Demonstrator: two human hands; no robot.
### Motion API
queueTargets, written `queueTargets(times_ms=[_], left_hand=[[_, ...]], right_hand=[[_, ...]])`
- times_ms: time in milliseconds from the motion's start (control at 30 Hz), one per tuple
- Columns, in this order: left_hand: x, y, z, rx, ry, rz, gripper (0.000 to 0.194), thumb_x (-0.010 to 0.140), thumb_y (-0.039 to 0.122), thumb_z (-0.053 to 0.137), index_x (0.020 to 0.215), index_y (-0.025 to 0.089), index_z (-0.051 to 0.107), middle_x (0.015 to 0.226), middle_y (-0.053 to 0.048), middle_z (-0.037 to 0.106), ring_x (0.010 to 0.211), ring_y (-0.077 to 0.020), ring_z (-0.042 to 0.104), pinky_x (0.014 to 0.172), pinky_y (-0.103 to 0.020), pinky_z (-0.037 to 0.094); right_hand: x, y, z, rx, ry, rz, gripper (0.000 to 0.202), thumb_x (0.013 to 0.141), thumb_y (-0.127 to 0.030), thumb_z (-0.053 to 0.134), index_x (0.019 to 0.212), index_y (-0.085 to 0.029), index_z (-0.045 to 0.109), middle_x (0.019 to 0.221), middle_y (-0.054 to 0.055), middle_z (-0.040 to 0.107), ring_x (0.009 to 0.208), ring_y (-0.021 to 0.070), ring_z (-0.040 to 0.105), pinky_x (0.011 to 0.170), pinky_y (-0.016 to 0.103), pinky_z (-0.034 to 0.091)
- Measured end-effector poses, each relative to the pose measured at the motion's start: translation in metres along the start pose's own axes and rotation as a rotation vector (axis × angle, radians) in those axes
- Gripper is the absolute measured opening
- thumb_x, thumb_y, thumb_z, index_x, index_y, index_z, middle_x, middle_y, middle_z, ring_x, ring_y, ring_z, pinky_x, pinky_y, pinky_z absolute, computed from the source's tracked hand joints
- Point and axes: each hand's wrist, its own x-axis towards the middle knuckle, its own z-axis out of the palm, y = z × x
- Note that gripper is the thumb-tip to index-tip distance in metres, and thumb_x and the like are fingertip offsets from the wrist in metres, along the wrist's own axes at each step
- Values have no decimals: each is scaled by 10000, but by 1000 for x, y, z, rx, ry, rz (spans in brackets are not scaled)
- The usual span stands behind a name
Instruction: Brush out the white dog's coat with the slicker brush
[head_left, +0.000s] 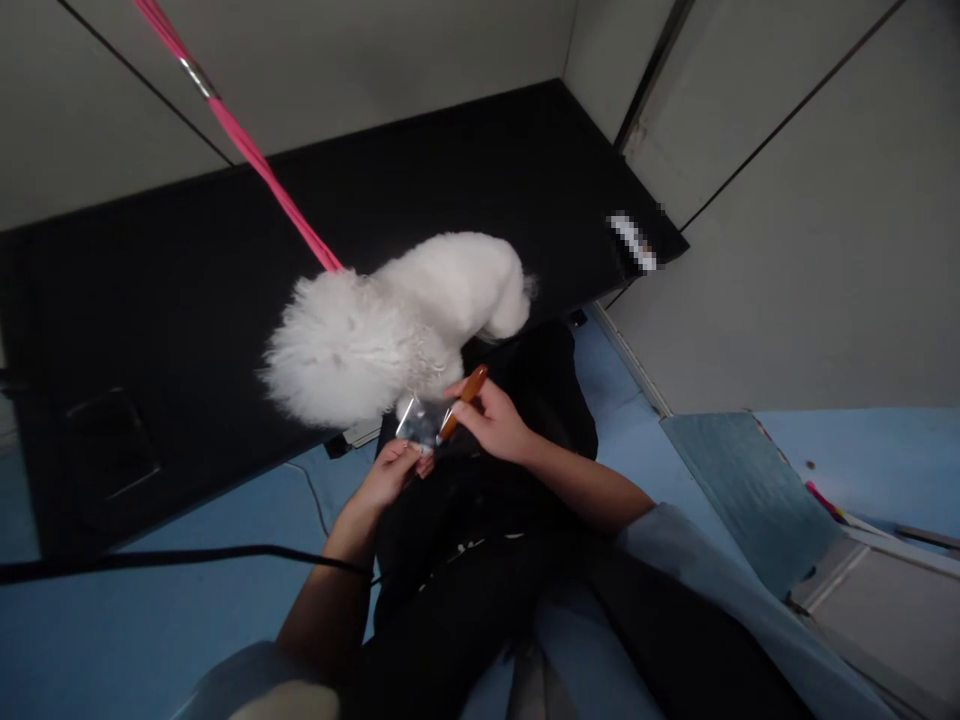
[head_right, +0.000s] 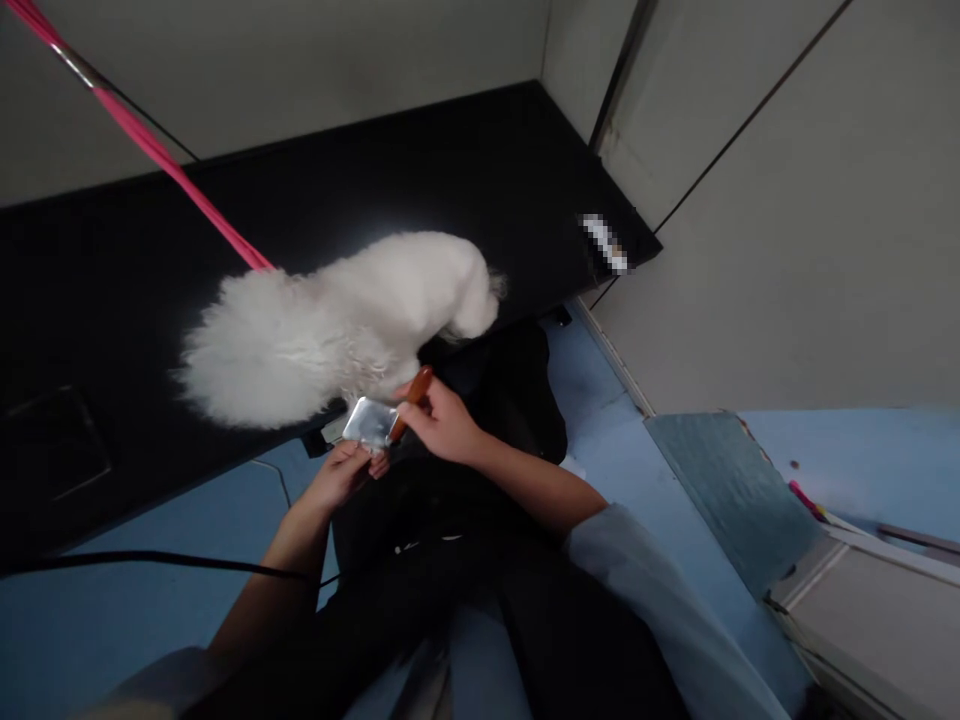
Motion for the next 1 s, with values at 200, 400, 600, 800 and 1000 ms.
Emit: queueTargets(times_ms=[200, 400, 600, 800, 1000], left_hand=[[-4, 0, -5, -100, -30, -47, 494, 714, 516, 830, 600, 137, 535, 515, 29, 426, 467, -75, 395, 461, -218, 344], [-14, -2, -5, -305, -49, -134, 477, 683, 423, 863, 588, 144, 488, 530, 37, 388, 456, -64, 356, 429, -195, 351], [-29, -8, 6, -716, 86, -228, 536, 695, 151, 748, 577, 188, 226, 547, 78, 180, 401, -39, 198, 367, -147, 279], [-34, -9, 16, -948, 207, -225, 448, 766, 46, 607, 605, 197, 218, 512, 76, 218, 349, -36, 213, 312, -125, 184], [-35, -9, 16, -1044, 154, -191, 393, 750, 14, 607, 597, 188, 289, 480, 73, 302, 333, -30, 260, 301, -115, 183]], right_hand=[[3, 9, 5, 48, 2, -37, 220, 873, -392, 609, 1007, -220, 579, 1052, 69, 678, 969, 204, 656, 899, 372, 548], [7, 9, 4, 98, 110, -135, 191, 885, -403, 593, 953, -228, 555, 1028, 69, 656, 994, 204, 643, 955, 401, 527], [1, 7, 10, 147, 128, -154, 201, 875, -425, 620, 909, -240, 548, 970, 57, 636, 974, 207, 638, 971, 432, 521], [-4, 11, 15, 239, 77, -175, 177, 903, -411, 607, 940, -243, 565, 934, 41, 636, 904, 186, 648, 897, 401, 546], [-4, 13, 15, 243, -61, -102, 275, 884, -500, 612, 922, -232, 561, 905, 38, 649, 872, 183, 651, 862, 384, 557]])
